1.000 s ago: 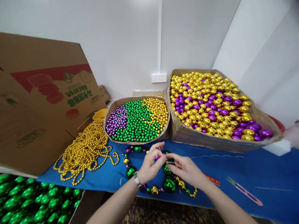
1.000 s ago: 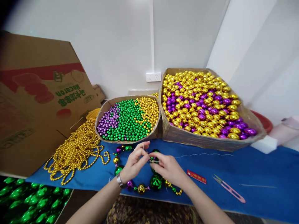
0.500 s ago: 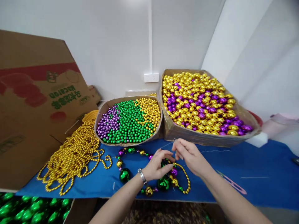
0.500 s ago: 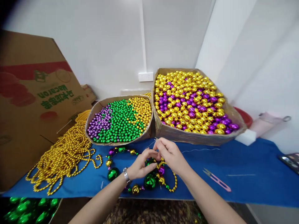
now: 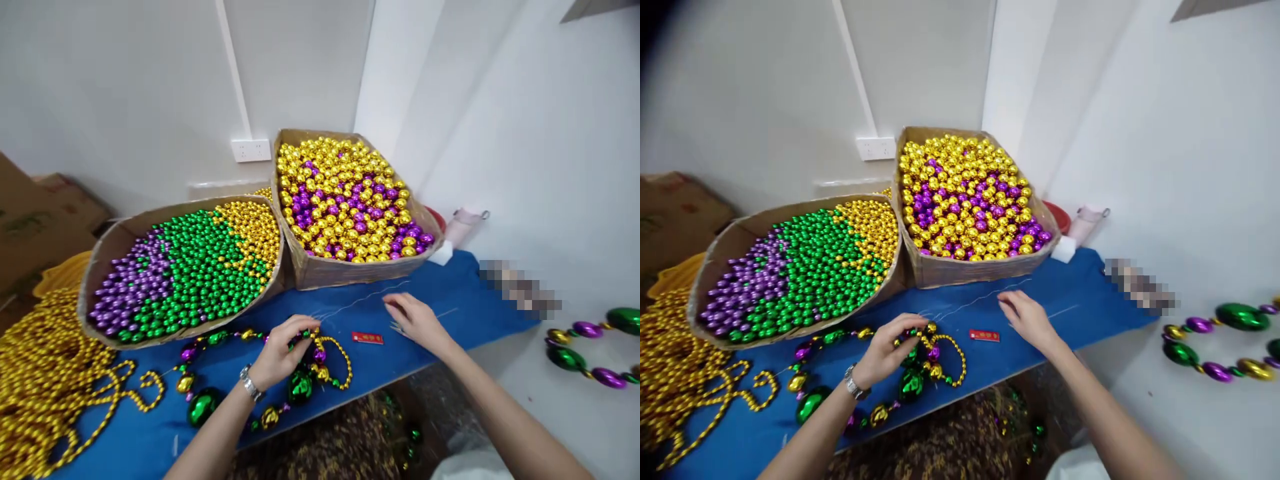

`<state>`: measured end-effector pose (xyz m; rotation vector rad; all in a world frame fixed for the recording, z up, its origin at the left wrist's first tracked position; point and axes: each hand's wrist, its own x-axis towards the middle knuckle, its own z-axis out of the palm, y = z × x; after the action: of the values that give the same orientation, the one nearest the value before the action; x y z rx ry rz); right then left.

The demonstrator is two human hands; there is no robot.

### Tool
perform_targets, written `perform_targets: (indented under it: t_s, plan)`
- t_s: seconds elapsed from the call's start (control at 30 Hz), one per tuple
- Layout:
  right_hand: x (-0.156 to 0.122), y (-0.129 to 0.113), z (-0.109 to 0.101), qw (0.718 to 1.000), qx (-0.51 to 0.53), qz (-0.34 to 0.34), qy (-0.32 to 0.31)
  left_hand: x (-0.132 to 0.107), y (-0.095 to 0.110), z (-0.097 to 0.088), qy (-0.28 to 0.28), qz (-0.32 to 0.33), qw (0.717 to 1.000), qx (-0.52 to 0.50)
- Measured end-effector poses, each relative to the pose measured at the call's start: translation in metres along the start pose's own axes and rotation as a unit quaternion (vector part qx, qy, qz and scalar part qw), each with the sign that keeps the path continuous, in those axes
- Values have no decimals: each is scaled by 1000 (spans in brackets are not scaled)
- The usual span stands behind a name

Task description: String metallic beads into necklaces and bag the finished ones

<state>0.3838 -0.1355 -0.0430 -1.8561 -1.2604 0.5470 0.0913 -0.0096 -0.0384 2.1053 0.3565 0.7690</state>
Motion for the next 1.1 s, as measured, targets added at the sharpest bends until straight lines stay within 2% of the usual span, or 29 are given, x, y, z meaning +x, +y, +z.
perform_targets:
  t_s: [0.07, 0.17, 0.27, 0.33, 0.4, 0.5, 0.57, 0.6, 0.67, 0.73, 0.97, 1.03, 1.1]
  plan:
    - [-21, 31, -14, 997, -71, 18, 10, -2, 0, 2, 25, -14, 1000, -13]
    - [-47, 65, -23, 991, -130, 35, 10, -3, 1, 5, 44, -24, 998, -40]
    - [-53, 82, -20, 989, -140, 47, 16, -3, 4, 8, 46, -31, 996, -72]
    - [-48, 80, -12, 991, -123, 57, 14, -3, 5, 10, 43, -29, 995, -85]
    - [-43, 66, 0, 994, -93, 60, -2, -4, 6, 10, 39, -29, 995, -92]
    - [-40, 21, 26, 996, -9, 60, -67, -5, 6, 9, 35, -30, 994, -98]
    - [-41, -16, 43, 974, 132, 101, -156, -6, 7, 8, 33, -26, 994, -96]
    - [-40, -34, 50, 962, 162, 102, -195, -6, 8, 8, 31, -23, 995, -93]
    - [-37, -62, 59, 964, 137, 48, -225, -5, 10, 6, 25, -19, 996, -86]
    - [-31, -79, 63, 970, 78, -19, -229, -4, 11, 5, 18, -18, 996, -80]
    - [-21, -99, 63, 959, -28, -163, -229, -2, 14, 3, -10, -9, 998, -69]
    - [-21, -94, 61, 957, -51, -192, -212, -1, 14, 2, -9, -13, 998, -68]
    - [-19, -76, 56, 960, -108, -195, -171, -2, 13, 2, -5, -19, 997, -71]
